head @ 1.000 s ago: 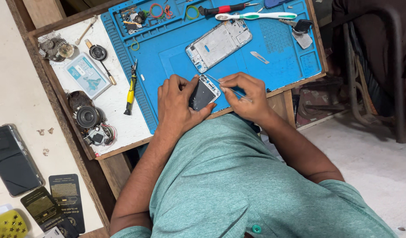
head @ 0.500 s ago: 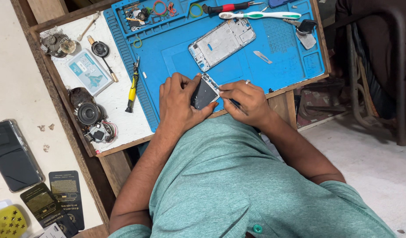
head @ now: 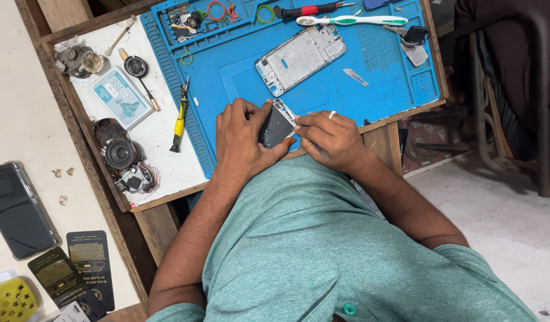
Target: The person uses a metal prying tool to carefully separate the screen assembly from the phone body along the edges. They repeatedly insert the tool into the seam and work around the perimeter to release the internal clips holding the display in place.
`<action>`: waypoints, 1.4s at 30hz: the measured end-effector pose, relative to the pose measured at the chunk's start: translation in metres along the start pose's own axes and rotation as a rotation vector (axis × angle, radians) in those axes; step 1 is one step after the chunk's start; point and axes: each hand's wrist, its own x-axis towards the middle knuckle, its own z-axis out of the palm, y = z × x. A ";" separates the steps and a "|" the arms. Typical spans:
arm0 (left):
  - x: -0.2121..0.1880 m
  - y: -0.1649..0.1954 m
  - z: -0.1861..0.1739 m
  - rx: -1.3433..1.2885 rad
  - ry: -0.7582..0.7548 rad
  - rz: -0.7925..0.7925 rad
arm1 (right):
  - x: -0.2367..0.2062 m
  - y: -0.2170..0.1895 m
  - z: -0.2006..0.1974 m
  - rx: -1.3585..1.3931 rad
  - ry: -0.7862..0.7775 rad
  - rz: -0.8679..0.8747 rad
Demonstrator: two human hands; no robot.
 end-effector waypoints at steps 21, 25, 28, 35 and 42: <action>0.003 0.004 -0.005 -0.036 0.006 -0.003 | 0.002 0.013 -0.005 0.195 0.049 0.079; 0.001 0.005 -0.006 -0.038 0.017 -0.014 | 0.000 0.014 -0.004 0.204 0.029 0.083; 0.004 0.007 -0.007 -0.052 0.050 -0.006 | 0.000 0.017 -0.005 0.181 0.002 0.070; 0.016 0.015 -0.014 -0.015 0.037 0.066 | -0.001 0.024 -0.003 0.182 0.018 0.023; 0.023 0.006 -0.009 0.066 -0.096 0.122 | -0.011 0.023 -0.006 0.172 0.062 0.069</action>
